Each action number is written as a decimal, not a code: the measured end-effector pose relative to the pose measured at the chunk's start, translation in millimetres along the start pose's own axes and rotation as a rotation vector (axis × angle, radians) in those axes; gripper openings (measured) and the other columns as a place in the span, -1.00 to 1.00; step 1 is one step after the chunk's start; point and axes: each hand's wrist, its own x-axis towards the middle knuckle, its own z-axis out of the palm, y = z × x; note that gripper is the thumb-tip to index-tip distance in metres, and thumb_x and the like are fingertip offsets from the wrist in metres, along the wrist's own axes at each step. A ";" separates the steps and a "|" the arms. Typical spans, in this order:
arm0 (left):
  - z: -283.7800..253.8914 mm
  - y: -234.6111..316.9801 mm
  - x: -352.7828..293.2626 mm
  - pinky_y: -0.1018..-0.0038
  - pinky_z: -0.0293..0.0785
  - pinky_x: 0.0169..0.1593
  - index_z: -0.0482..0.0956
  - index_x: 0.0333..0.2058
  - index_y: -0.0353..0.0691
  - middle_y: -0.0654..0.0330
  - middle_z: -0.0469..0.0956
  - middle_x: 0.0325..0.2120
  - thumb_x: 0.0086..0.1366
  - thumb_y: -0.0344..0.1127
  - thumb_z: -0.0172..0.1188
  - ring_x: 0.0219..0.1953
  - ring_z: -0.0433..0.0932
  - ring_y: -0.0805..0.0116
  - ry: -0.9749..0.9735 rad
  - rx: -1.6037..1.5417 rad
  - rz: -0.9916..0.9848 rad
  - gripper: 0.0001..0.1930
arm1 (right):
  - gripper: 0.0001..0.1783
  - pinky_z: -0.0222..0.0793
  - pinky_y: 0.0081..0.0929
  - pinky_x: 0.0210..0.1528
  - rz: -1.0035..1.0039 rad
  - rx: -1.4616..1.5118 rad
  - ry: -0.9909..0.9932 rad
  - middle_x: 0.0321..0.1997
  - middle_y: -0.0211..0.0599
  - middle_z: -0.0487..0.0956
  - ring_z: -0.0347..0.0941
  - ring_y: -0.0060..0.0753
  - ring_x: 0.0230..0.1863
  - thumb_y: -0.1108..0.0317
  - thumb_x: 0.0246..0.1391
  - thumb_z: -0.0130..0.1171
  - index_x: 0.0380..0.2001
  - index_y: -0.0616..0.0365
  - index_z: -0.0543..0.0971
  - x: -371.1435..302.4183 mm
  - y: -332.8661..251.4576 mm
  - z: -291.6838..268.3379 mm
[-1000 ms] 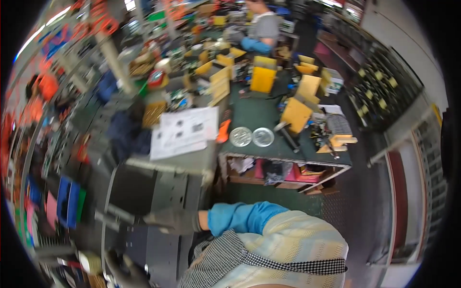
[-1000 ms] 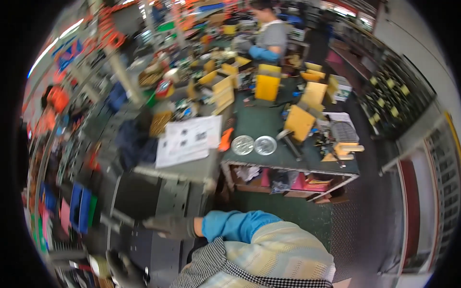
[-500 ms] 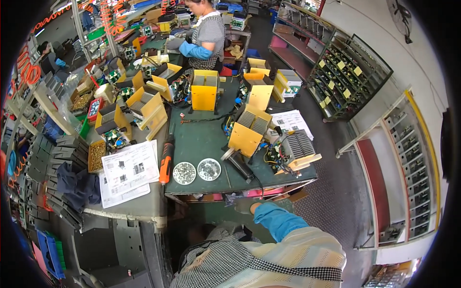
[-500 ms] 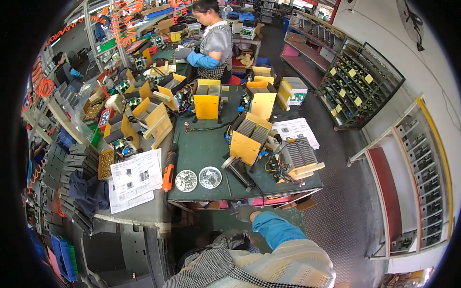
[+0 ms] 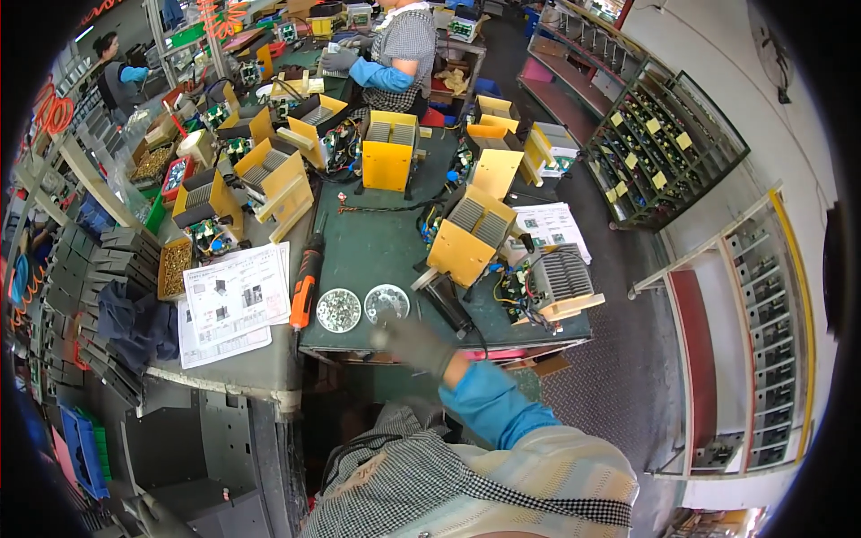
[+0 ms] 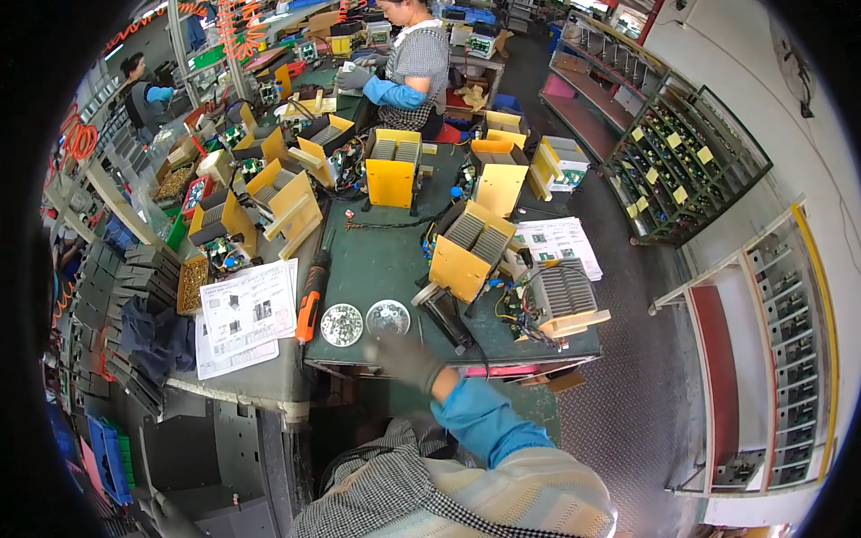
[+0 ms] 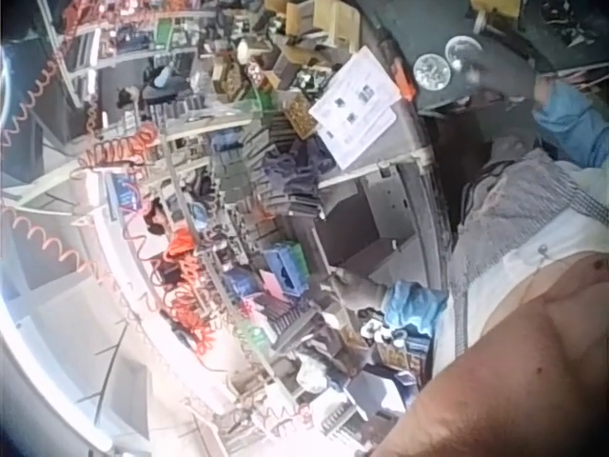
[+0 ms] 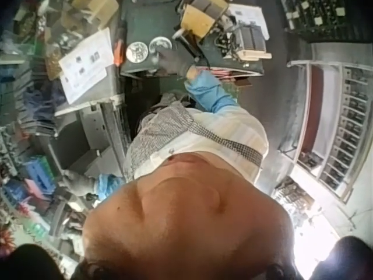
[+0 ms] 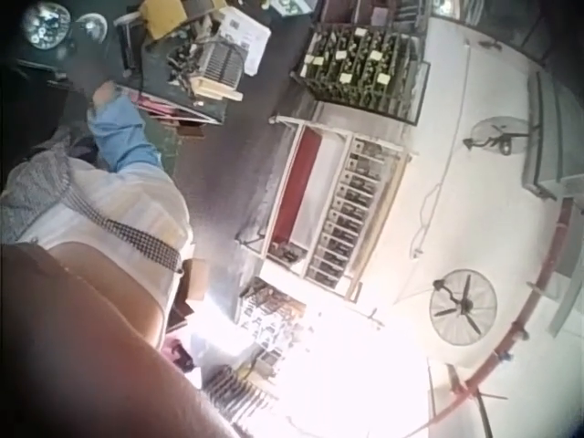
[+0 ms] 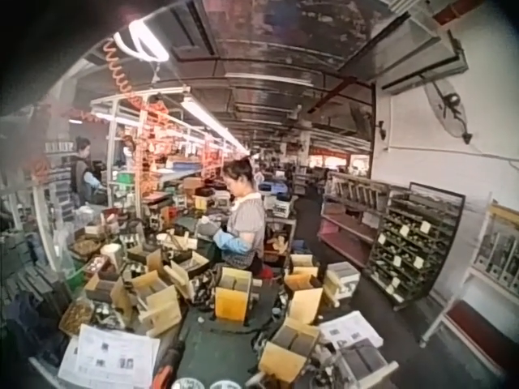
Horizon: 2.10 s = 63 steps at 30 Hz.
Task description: The person fastens screws into a metal casing using an electric screwdriver, reads through instruction sheets, and attaches a cylindrical component to the frame, wiping it with a cloth and holding up the assembly for a colleague.
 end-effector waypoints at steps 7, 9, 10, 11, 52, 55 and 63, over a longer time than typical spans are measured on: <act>-4.0 -31.7 3.0 0.26 0.60 -0.29 0.78 -0.21 -0.06 0.15 0.71 -0.21 0.33 0.07 0.28 -0.29 0.66 0.12 -0.021 -0.274 0.090 -0.66 | -0.27 0.49 -0.46 -0.09 -0.596 0.431 1.003 -0.05 -0.17 0.66 0.56 -0.50 -0.20 0.30 0.30 0.15 0.43 0.34 0.18 -10.8 -173.0 -180.2; 51.7 -87.3 15.4 0.27 0.56 -0.07 0.64 0.01 -0.23 0.04 0.65 -0.06 0.37 -0.13 0.21 -0.11 0.63 0.11 -0.115 -0.391 0.150 -0.64 | -0.43 0.52 -0.39 -0.03 -0.699 0.388 0.939 -0.09 -0.11 0.67 0.60 -0.36 -0.16 0.28 0.34 0.07 0.31 0.38 0.35 -14.5 -199.0 -156.4; 52.4 -102.9 13.5 0.29 0.52 0.15 0.50 0.22 -0.40 -0.06 0.58 0.10 0.42 -0.32 0.13 0.07 0.61 0.11 -0.206 -0.515 0.199 -0.55 | -0.45 0.52 -0.38 -0.02 -0.695 0.390 0.887 -0.05 -0.11 0.66 0.60 -0.37 -0.13 0.28 0.35 0.07 0.30 0.37 0.37 -10.1 -204.4 -128.0; 55.7 -114.5 4.6 0.28 0.49 0.20 0.52 0.19 -0.42 -0.07 0.57 0.13 0.41 -0.38 0.17 0.12 0.58 0.10 -0.221 -0.565 0.115 -0.58 | -0.47 0.52 -0.38 -0.01 -0.689 0.386 0.779 -0.05 -0.12 0.66 0.60 -0.36 -0.12 0.30 0.34 0.08 0.29 0.35 0.39 -6.1 -196.0 -96.7; 11.7 -26.6 6.4 0.48 0.53 0.02 0.29 0.36 -0.31 0.10 0.49 0.14 0.54 -0.22 0.03 -0.05 0.62 0.35 -0.306 -1.257 -0.776 -0.49 | -0.55 0.48 -0.19 0.11 -0.501 -0.088 -0.877 0.03 0.00 0.63 0.58 0.05 0.05 0.24 0.21 0.21 0.13 0.17 0.54 123.6 -108.8 240.8; 17.8 -27.6 6.7 0.48 0.52 0.02 0.28 0.37 -0.30 0.09 0.47 0.17 0.53 -0.21 0.04 -0.05 0.62 0.36 -0.312 -1.267 -0.739 -0.47 | -0.54 0.42 -0.15 0.18 -0.728 -0.036 -0.639 0.14 -0.02 0.57 0.51 0.07 0.14 0.23 0.18 0.23 0.11 0.16 0.54 130.7 -117.4 258.9; 24.7 -16.8 3.8 0.68 0.41 -0.13 0.33 0.35 -0.36 0.23 0.42 0.33 0.44 -0.33 -0.02 -0.15 0.51 0.58 -0.285 -1.169 -0.544 -0.47 | -0.63 0.37 -0.08 0.26 -0.997 -0.176 -0.491 0.23 -0.20 0.51 0.43 0.02 0.19 0.29 0.09 0.28 -0.01 0.08 0.60 150.9 -72.2 306.9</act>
